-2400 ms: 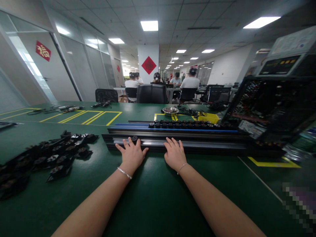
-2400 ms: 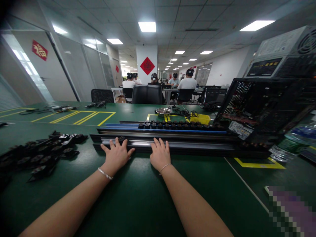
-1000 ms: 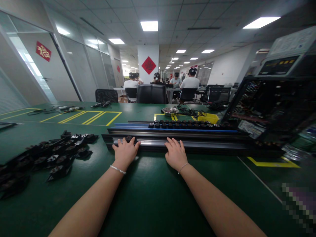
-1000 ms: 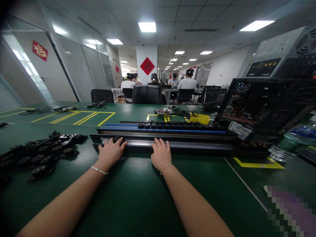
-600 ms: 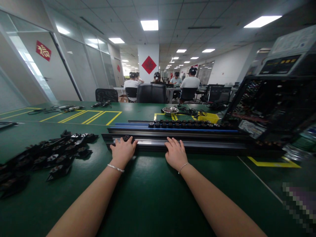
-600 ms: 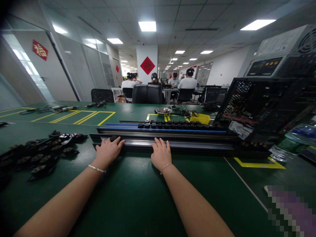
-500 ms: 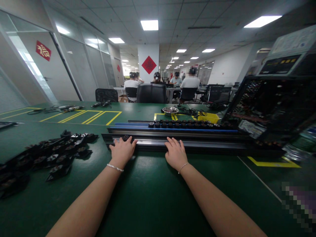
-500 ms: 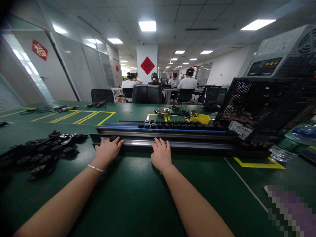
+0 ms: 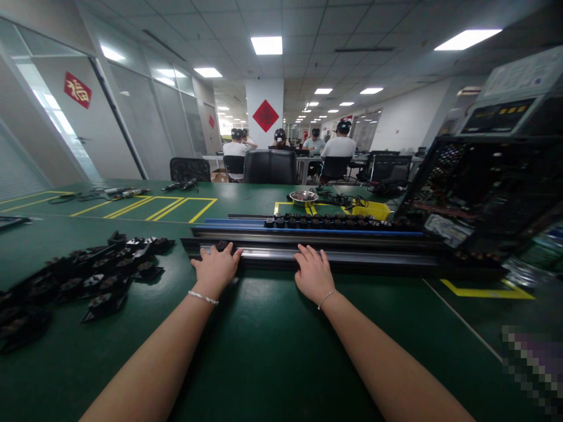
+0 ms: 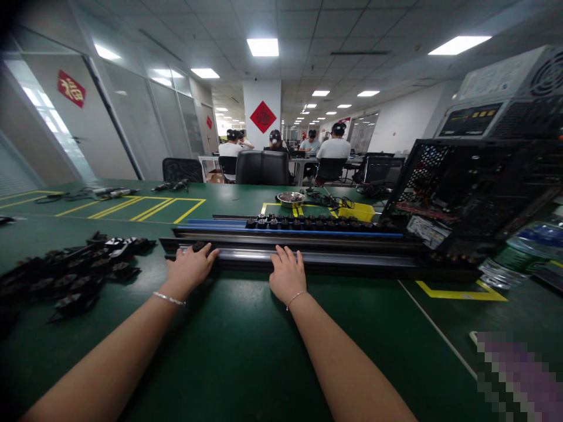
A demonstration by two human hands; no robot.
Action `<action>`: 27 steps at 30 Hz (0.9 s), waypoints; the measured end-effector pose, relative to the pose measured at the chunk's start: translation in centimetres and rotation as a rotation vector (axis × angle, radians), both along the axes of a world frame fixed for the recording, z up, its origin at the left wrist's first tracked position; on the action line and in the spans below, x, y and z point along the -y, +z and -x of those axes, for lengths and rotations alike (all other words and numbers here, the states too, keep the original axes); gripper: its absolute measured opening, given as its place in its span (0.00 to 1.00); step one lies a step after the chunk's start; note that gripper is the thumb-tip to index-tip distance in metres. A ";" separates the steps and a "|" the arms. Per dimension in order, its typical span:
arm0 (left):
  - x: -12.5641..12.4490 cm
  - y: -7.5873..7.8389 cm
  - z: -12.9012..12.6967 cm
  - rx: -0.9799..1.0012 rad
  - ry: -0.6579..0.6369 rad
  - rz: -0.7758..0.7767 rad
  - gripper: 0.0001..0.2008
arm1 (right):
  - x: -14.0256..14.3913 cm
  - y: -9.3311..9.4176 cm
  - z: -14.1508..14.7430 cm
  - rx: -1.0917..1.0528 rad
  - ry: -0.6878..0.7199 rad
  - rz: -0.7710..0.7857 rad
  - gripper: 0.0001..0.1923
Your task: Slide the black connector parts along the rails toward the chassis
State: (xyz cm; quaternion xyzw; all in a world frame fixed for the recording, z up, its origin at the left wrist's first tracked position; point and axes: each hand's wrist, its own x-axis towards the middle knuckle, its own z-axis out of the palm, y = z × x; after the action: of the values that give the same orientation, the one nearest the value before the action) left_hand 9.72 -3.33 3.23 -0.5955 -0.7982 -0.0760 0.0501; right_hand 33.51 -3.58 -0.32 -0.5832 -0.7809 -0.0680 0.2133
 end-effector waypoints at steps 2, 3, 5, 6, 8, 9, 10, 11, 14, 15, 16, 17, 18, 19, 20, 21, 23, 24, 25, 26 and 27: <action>-0.1 -0.1 0.3 0.005 0.015 -0.002 0.30 | 0.0 0.1 0.0 0.002 0.002 0.004 0.23; -0.2 -0.1 0.4 0.011 0.022 -0.003 0.30 | 0.1 0.1 0.0 0.003 0.004 0.005 0.23; -0.3 -0.1 0.7 0.026 0.035 -0.001 0.31 | 0.1 0.1 0.0 0.004 0.004 0.005 0.23; -0.3 -0.1 0.8 0.032 0.039 0.001 0.31 | 0.0 0.1 0.0 0.005 0.003 0.006 0.23; -0.4 -0.1 0.9 0.036 0.045 0.001 0.32 | 0.0 0.1 0.0 0.006 0.002 0.008 0.22; -0.4 0.0 1.0 0.037 0.047 0.004 0.32 | 0.0 0.1 0.0 0.005 0.002 0.008 0.22; -0.4 0.0 1.0 0.039 0.052 0.006 0.31 | 0.0 0.1 0.0 0.005 0.003 0.008 0.22; -0.4 0.0 1.1 0.042 0.057 0.007 0.31 | -0.1 0.0 0.0 0.005 0.005 0.009 0.22; -0.4 0.1 1.3 0.048 0.071 0.005 0.31 | -0.1 0.0 0.0 0.006 0.003 0.008 0.22; -0.4 0.1 1.4 0.049 0.076 0.004 0.31 | -0.1 0.0 0.0 0.004 0.002 0.008 0.22; -0.4 0.0 1.5 0.051 0.080 0.005 0.31 | -0.1 -0.1 0.0 0.003 0.000 0.005 0.22; -0.5 0.0 1.6 0.054 0.083 0.008 0.31 | -0.1 -0.1 0.0 0.001 0.000 0.001 0.22; -0.5 0.0 1.7 0.057 0.087 0.009 0.31 | -0.1 -0.1 0.0 -0.002 0.000 -0.003 0.22; -0.5 0.0 1.8 0.060 0.089 0.011 0.32 | -0.1 -0.1 0.0 -0.003 0.001 -0.007 0.22; -0.6 -0.1 1.9 0.062 0.090 0.010 0.32 | -0.1 -0.1 0.0 -0.004 0.001 -0.009 0.22; -0.6 -0.1 2.1 0.064 0.091 0.010 0.32 | -0.1 -0.1 0.0 -0.003 0.002 -0.009 0.22; -0.7 -0.1 2.3 0.068 0.096 0.012 0.33 | -0.1 -0.1 0.0 -0.001 0.004 -0.005 0.22; -0.7 -0.1 2.4 0.070 0.099 0.013 0.33 | -0.1 -0.1 0.0 0.001 0.005 -0.003 0.22; -0.7 0.0 2.4 0.072 0.103 0.015 0.33 | -0.1 -0.1 -0.1 0.002 0.005 -0.002 0.22; -0.7 0.0 2.5 0.073 0.105 0.015 0.33 | -0.1 -0.1 -0.1 0.002 0.005 -0.002 0.22; -0.7 0.0 2.6 0.074 0.107 0.015 0.33 | -0.1 -0.1 -0.1 0.001 0.005 -0.003 0.22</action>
State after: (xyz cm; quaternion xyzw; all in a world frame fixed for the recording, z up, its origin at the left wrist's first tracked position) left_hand 7.15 -2.60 3.21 -0.5491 -0.8307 -0.0893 0.0199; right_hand 33.57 -3.51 -0.40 -0.5807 -0.7825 -0.0690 0.2139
